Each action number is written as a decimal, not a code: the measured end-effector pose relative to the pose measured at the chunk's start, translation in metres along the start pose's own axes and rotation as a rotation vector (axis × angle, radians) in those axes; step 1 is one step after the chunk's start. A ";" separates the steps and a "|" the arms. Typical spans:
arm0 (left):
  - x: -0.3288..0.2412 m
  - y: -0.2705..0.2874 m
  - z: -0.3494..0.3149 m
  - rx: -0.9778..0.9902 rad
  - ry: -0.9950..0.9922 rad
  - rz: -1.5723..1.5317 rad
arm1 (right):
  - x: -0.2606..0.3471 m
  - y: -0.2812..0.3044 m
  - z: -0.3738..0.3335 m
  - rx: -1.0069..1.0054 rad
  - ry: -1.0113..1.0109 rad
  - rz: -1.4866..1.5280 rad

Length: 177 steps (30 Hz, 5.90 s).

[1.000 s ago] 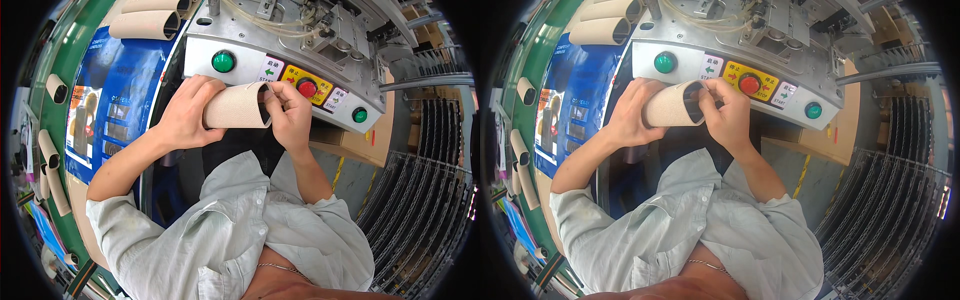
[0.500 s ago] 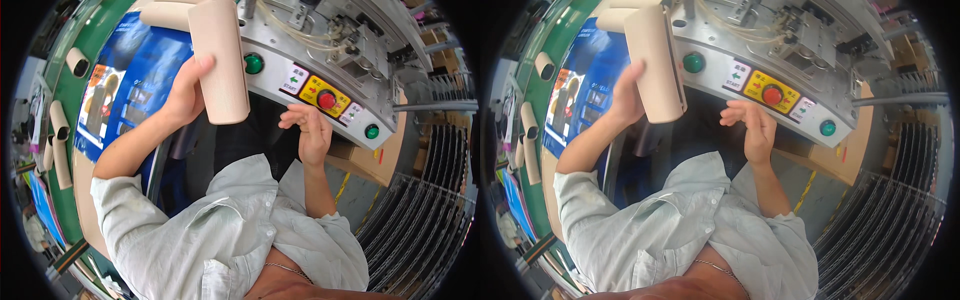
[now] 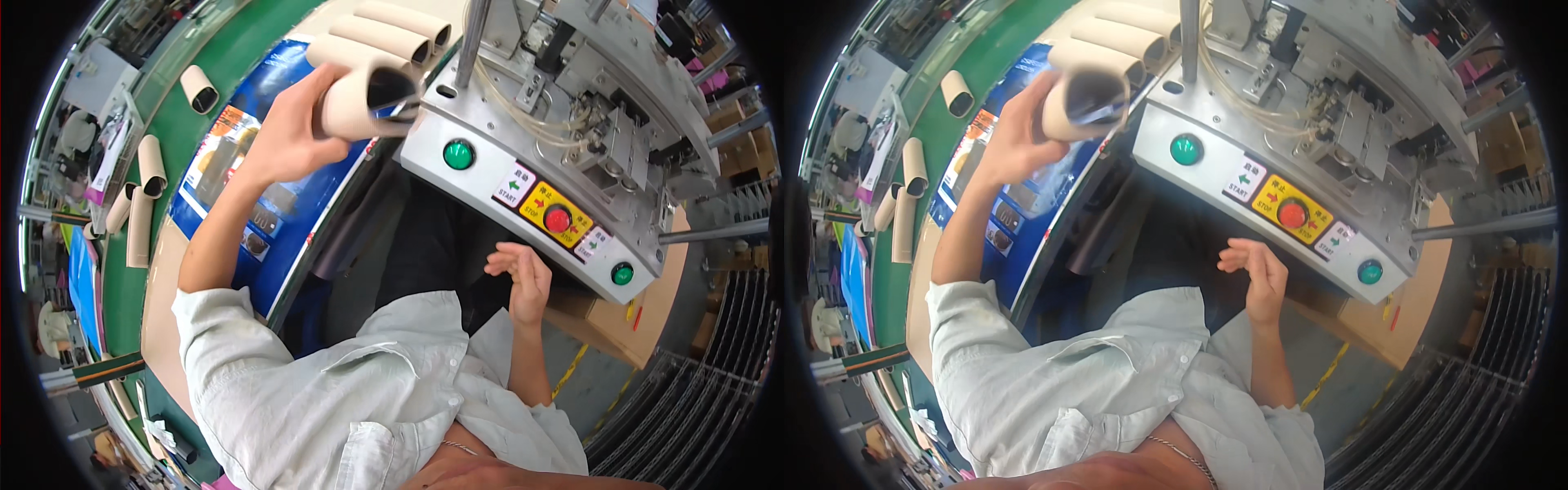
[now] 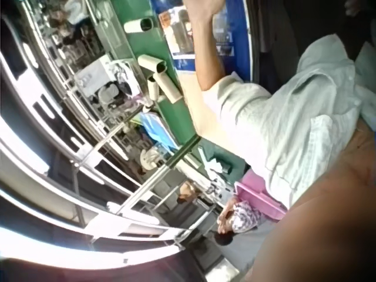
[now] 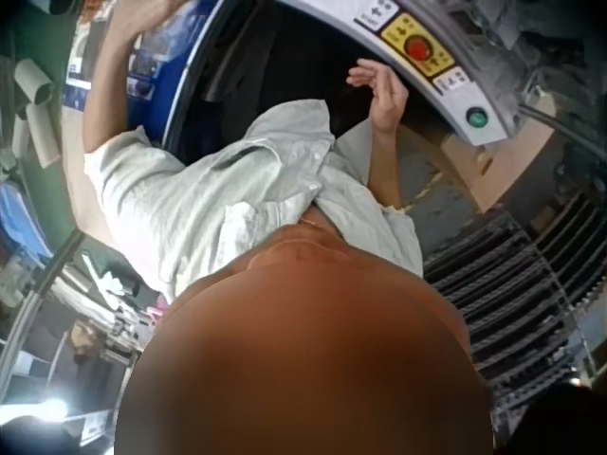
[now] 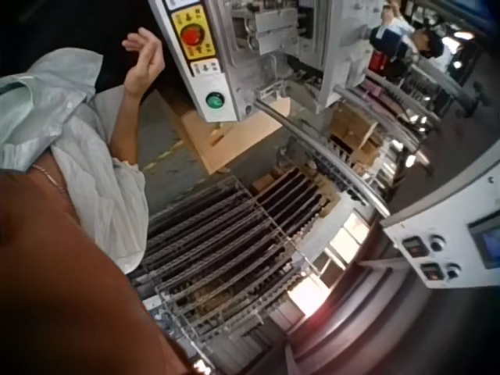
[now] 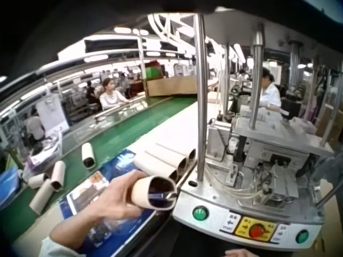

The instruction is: Manually feed cardboard tubes into a semi-automated labeling machine and retrieve them once processed.

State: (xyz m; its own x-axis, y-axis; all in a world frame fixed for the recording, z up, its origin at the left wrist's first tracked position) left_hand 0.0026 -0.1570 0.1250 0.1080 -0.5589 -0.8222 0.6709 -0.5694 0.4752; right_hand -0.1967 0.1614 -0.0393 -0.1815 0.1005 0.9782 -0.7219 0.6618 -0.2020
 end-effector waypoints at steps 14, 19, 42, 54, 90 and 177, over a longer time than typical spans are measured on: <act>0.056 0.002 0.018 -0.264 -0.482 0.854 | -0.026 0.037 -0.015 -0.039 -0.082 -0.011; 0.063 -0.003 0.034 -0.273 -0.526 0.849 | -0.033 0.045 -0.017 -0.064 -0.108 -0.017; 0.292 0.384 -0.043 -1.008 0.831 0.869 | -0.026 0.028 -0.009 -0.016 -0.100 0.001; 0.095 0.228 0.002 -0.734 -0.064 -0.307 | 0.003 0.009 -0.016 0.091 -0.032 0.016; -0.004 -0.143 -0.076 0.163 -0.088 -0.181 | 0.146 -0.139 -0.021 0.398 1.362 -1.350; -0.009 -0.210 -0.075 0.701 -0.584 0.056 | 0.269 0.048 0.297 0.113 0.381 -1.470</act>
State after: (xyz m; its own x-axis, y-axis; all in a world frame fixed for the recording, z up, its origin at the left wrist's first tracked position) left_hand -0.0847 0.0128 0.0092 -0.3895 -0.7046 -0.5931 0.0560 -0.6609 0.7484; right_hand -0.4783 -0.0002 0.2002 0.8861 -0.3850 0.2583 -0.1517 0.2855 0.9463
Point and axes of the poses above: each hand's wrist, its own z-axis towards the middle knuckle, its own y-axis out of the back of the hand, x = y × z, the point moved 9 cm from there along z, towards the middle knuckle, and after that the axes turned 11 degrees about -x, right-handed, at the moved point
